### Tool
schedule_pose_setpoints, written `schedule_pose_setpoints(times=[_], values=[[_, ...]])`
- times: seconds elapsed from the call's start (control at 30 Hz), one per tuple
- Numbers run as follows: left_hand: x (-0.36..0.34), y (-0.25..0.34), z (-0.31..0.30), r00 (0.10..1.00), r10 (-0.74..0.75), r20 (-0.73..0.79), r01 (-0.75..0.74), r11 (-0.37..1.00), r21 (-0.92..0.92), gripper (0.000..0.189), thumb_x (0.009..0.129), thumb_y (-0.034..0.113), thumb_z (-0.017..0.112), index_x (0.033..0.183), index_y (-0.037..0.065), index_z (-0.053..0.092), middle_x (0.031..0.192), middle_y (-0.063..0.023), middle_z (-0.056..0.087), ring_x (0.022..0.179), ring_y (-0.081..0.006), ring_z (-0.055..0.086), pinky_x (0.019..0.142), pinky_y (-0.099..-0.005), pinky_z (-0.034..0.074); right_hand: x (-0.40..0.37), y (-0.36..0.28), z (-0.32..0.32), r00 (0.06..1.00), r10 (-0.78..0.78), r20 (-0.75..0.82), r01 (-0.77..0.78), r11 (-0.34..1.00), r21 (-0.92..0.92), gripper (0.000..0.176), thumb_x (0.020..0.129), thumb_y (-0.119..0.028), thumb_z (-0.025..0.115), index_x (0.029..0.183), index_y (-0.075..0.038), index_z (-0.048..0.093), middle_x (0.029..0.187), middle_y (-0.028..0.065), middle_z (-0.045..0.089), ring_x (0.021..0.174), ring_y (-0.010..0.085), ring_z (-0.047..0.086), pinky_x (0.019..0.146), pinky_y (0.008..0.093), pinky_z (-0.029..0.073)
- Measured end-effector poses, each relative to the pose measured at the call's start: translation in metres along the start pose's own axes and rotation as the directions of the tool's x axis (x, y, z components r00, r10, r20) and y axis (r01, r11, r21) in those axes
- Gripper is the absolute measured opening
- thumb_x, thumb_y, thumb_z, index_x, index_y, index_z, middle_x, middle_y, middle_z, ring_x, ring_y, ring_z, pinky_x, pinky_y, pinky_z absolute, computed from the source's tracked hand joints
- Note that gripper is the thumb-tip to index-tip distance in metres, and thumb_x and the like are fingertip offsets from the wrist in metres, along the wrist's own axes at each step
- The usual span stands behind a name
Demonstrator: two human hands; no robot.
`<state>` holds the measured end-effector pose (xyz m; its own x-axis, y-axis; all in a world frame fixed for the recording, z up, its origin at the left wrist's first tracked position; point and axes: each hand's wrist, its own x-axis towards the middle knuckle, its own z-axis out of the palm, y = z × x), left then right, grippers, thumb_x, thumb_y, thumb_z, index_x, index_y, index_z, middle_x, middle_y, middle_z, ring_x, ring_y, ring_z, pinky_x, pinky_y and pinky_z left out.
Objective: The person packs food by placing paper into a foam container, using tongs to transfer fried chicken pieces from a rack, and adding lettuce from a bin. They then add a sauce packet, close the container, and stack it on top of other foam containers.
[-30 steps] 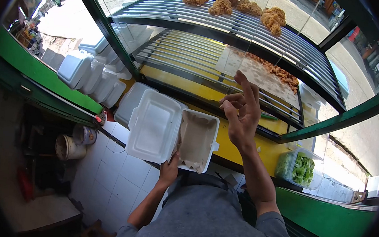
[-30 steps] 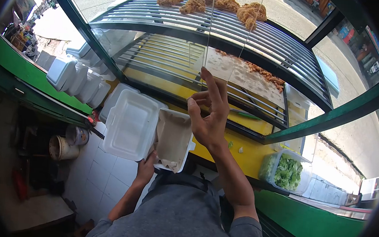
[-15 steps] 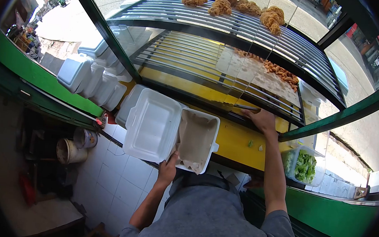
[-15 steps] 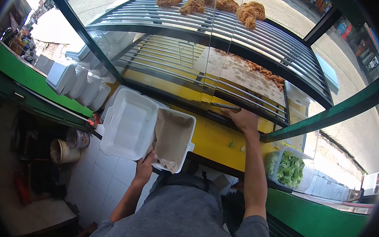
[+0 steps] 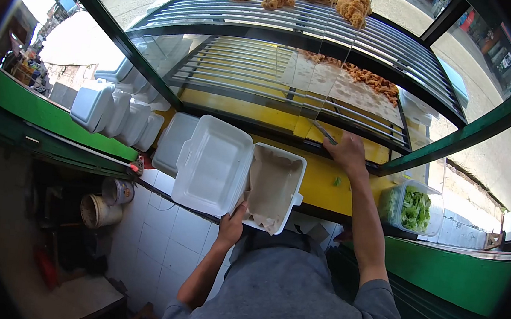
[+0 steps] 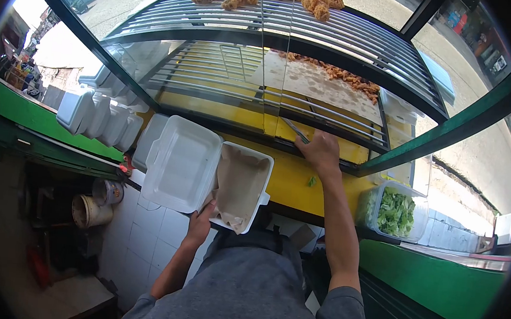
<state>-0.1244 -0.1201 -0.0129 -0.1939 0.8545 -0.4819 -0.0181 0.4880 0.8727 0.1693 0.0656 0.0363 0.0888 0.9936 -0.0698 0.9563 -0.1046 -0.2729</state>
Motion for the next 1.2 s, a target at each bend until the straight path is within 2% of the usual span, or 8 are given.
schedule_pose_setpoints(times=[0.13, 0.33, 0.53, 0.9, 1.03, 1.07, 1.13, 1.2], values=[[-0.002, 0.004, -0.001, 1.0, -0.001, 0.017, 0.001, 0.999, 0.042, 0.046, 0.094, 0.035, 0.056, 0.115, -0.005, 0.062, 0.117, -0.0162, 0.063, 0.113, -0.0259, 0.057, 0.097, -0.0321, 0.04, -0.017, 0.012, 0.005, 0.944, -0.137, -0.299, 0.182, 0.975, 0.125, 0.041, 0.08, -0.033, 0.066, 0.097, 0.004, 0.064, 0.093, 0.0211, 0.066, 0.094, 0.0362, 0.062, 0.088, 0.0415, 0.048], [-0.001, 0.003, -0.001, 0.998, 0.063, 0.004, -0.063, 0.997, -0.036, 0.046, 0.095, 0.034, 0.056, 0.116, -0.006, 0.061, 0.121, -0.0159, 0.061, 0.115, -0.0258, 0.055, 0.099, -0.0321, 0.039, -0.088, 0.007, -0.016, 0.999, 0.042, 0.03, -0.051, 0.903, 0.426, 0.032, 0.089, -0.025, 0.061, 0.103, 0.004, 0.059, 0.074, 0.0145, 0.062, 0.057, 0.0254, 0.058, 0.056, 0.0358, 0.047], [0.004, 0.009, -0.002, 0.997, 0.07, -0.02, -0.071, 0.997, -0.027, 0.044, 0.097, 0.029, 0.053, 0.12, -0.008, 0.057, 0.125, -0.0155, 0.058, 0.116, -0.0255, 0.053, 0.1, -0.0325, 0.038, -0.126, -0.019, 0.036, 0.946, 0.121, 0.302, -0.324, 0.248, 0.913, 0.03, 0.098, -0.026, 0.051, 0.113, 0.0, 0.054, 0.072, 0.0014, 0.049, 0.055, 0.007, 0.049, 0.045, 0.0241, 0.042], [0.007, 0.011, -0.022, 0.99, 0.059, -0.125, -0.073, 0.991, -0.116, 0.04, 0.096, 0.025, 0.053, 0.118, -0.008, 0.059, 0.121, -0.0161, 0.061, 0.115, -0.0266, 0.055, 0.1, -0.0331, 0.039, -0.132, -0.064, 0.044, 0.942, 0.074, 0.326, -0.334, 0.263, 0.905, 0.029, 0.101, -0.028, 0.044, 0.109, -0.002, 0.051, 0.073, 0.0034, 0.049, 0.052, 0.0085, 0.048, 0.046, 0.0254, 0.042], [0.019, 0.009, -0.047, 0.902, 0.415, -0.116, -0.364, 0.878, 0.31, 0.034, 0.096, 0.024, 0.052, 0.116, -0.002, 0.062, 0.118, -0.0166, 0.062, 0.113, -0.0262, 0.056, 0.097, -0.0346, 0.042, -0.131, -0.079, 0.045, 0.946, 0.089, 0.31, -0.323, 0.261, 0.91, 0.029, 0.101, -0.028, 0.043, 0.113, -0.003, 0.051, 0.072, 0.0022, 0.048, 0.053, 0.0083, 0.048, 0.046, 0.0257, 0.042], [0.024, 0.017, -0.046, 0.959, 0.161, -0.233, -0.219, 0.944, -0.247, 0.028, 0.096, 0.018, 0.051, 0.115, 0.001, 0.063, 0.117, -0.017, 0.063, 0.111, -0.0285, 0.057, 0.094, -0.0352, 0.044, -0.13, -0.081, 0.046, 0.947, 0.09, 0.307, -0.32, 0.261, 0.911, 0.03, 0.101, -0.028, 0.043, 0.115, -0.003, 0.051, 0.072, 0.0017, 0.047, 0.053, 0.0082, 0.048, 0.046, 0.0257, 0.043], [0.032, 0.026, -0.057, 0.958, 0.13, -0.257, -0.214, 0.918, -0.334, 0.025, 0.094, 0.009, 0.053, 0.116, 0.004, 0.064, 0.115, -0.0177, 0.063, 0.107, -0.0314, 0.06, 0.092, -0.0365, 0.046, -0.129, -0.088, 0.048, 0.953, 0.094, 0.288, -0.303, 0.296, 0.906, 0.033, 0.101, -0.027, 0.044, 0.122, -0.003, 0.049, 0.072, 0.0017, 0.048, 0.054, 0.008, 0.047, 0.047, 0.0253, 0.042], [0.045, 0.02, -0.068, 0.889, 0.364, -0.279, -0.389, 0.92, -0.039, 0.026, 0.091, 0.004, 0.056, 0.116, 0.004, 0.064, 0.114, -0.0182, 0.064, 0.104, -0.0318, 0.061, 0.091, -0.038, 0.047, -0.128, -0.09, 0.046, 0.954, 0.109, 0.278, -0.299, 0.327, 0.897, 0.034, 0.1, -0.026, 0.046, 0.125, -0.002, 0.049, 0.072, 0.0018, 0.049, 0.055, 0.0084, 0.048, 0.049, 0.0248, 0.043]])
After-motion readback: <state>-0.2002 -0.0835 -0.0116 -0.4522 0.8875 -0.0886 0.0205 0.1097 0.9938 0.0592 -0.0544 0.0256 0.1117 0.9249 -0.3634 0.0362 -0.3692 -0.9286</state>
